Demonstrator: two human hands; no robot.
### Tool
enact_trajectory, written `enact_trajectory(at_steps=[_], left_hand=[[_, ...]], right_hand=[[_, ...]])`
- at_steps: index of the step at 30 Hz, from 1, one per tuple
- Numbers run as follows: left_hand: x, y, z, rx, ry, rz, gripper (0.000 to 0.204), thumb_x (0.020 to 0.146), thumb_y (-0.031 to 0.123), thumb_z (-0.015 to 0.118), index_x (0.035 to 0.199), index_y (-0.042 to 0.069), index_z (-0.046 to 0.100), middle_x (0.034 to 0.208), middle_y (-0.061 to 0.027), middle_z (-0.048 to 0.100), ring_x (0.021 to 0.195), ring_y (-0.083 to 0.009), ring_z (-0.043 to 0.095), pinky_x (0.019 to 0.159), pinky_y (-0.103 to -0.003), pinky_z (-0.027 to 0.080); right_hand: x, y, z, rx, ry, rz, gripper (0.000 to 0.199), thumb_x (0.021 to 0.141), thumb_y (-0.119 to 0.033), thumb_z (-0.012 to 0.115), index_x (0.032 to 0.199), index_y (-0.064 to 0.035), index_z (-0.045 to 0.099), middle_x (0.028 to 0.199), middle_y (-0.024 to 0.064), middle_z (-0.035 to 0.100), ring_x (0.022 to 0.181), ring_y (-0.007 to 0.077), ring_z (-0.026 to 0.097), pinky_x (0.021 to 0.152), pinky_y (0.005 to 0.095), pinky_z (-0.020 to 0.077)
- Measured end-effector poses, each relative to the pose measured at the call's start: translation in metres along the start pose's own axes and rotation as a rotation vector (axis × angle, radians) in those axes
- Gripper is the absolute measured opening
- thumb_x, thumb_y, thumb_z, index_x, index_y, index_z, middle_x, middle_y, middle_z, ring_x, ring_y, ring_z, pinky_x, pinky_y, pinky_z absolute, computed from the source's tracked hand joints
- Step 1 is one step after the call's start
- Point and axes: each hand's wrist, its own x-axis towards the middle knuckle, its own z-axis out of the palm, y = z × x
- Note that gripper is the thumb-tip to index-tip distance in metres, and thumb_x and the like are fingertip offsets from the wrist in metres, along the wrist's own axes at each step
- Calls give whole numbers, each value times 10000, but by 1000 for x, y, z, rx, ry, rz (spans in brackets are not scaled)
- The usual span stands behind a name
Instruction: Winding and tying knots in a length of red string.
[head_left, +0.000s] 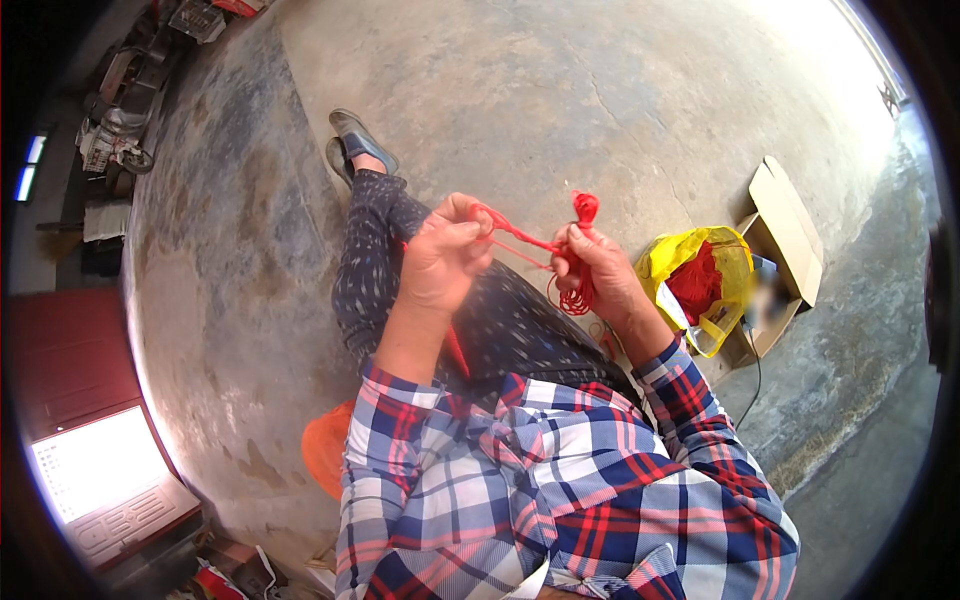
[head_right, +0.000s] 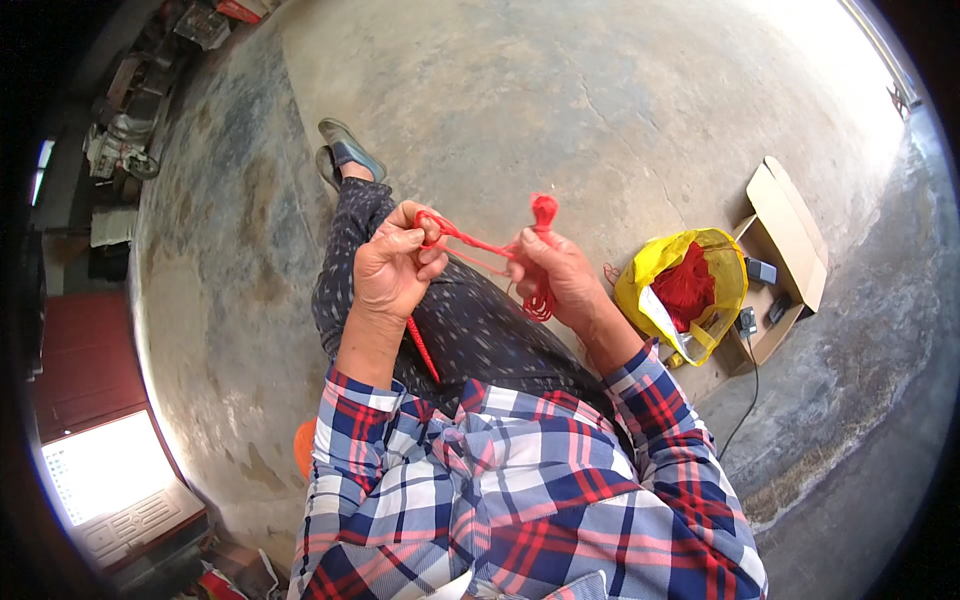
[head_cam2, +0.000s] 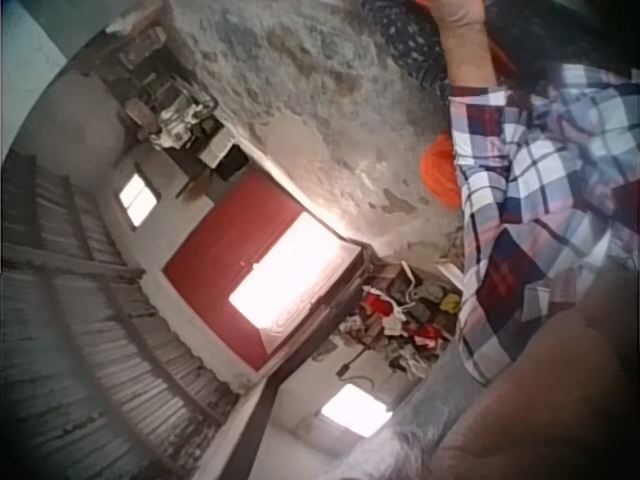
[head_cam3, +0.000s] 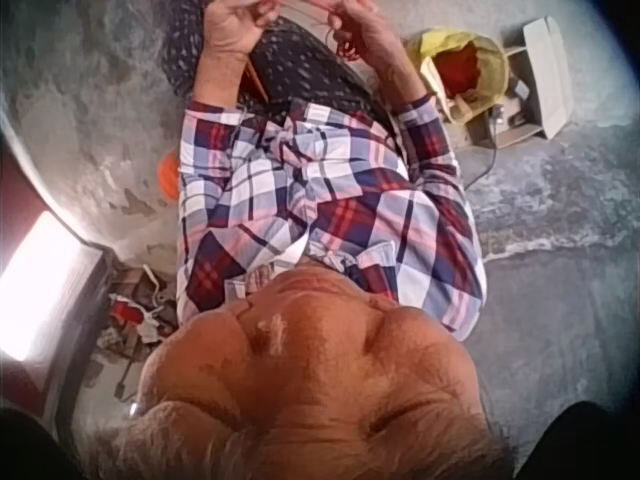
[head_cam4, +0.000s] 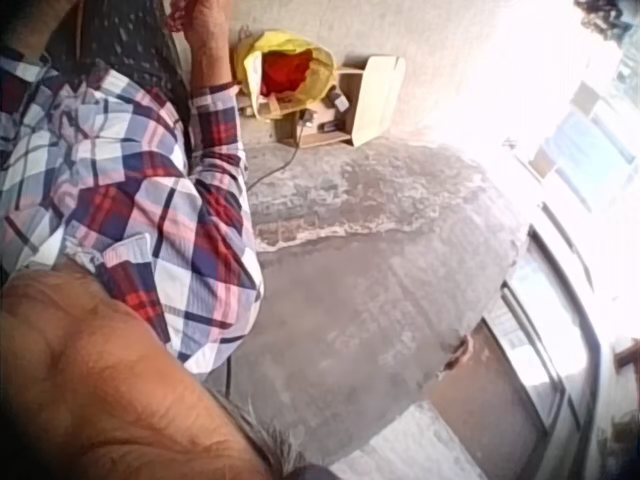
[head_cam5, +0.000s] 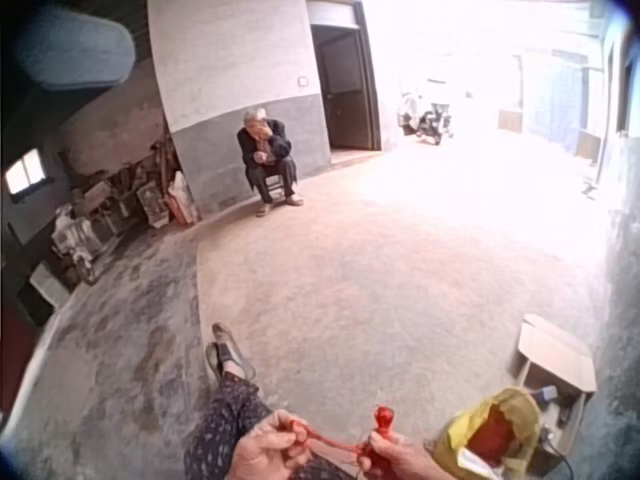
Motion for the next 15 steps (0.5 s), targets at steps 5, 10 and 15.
enact_trajectory(at_steps=[5,10,15], left_hand=[[2,-10,8,213,108,-48,44,861,70,622,821,58,609,667,-6,541,516,-67,421,424,-197,288],[-8,-16,10,541,9,-202,96,848,151,697,835,82,632,687,46,568,563,-16,437,478,-179,303],[-19,-17,9,656,-110,-154,185,792,38,693,962,36,618,711,53,542,525,-1,392,445,-167,245]], right_hand=[[-9,4,19,-389,-206,92,203,926,-267,617,939,-64,617,746,17,625,631,80,563,529,208,405],[2,1,5,-285,33,-41,142,924,-220,599,864,-91,593,669,7,597,587,73,520,538,215,408],[8,-16,-2,141,180,-100,194,962,-269,548,848,-113,531,738,5,575,553,79,472,527,229,402]])
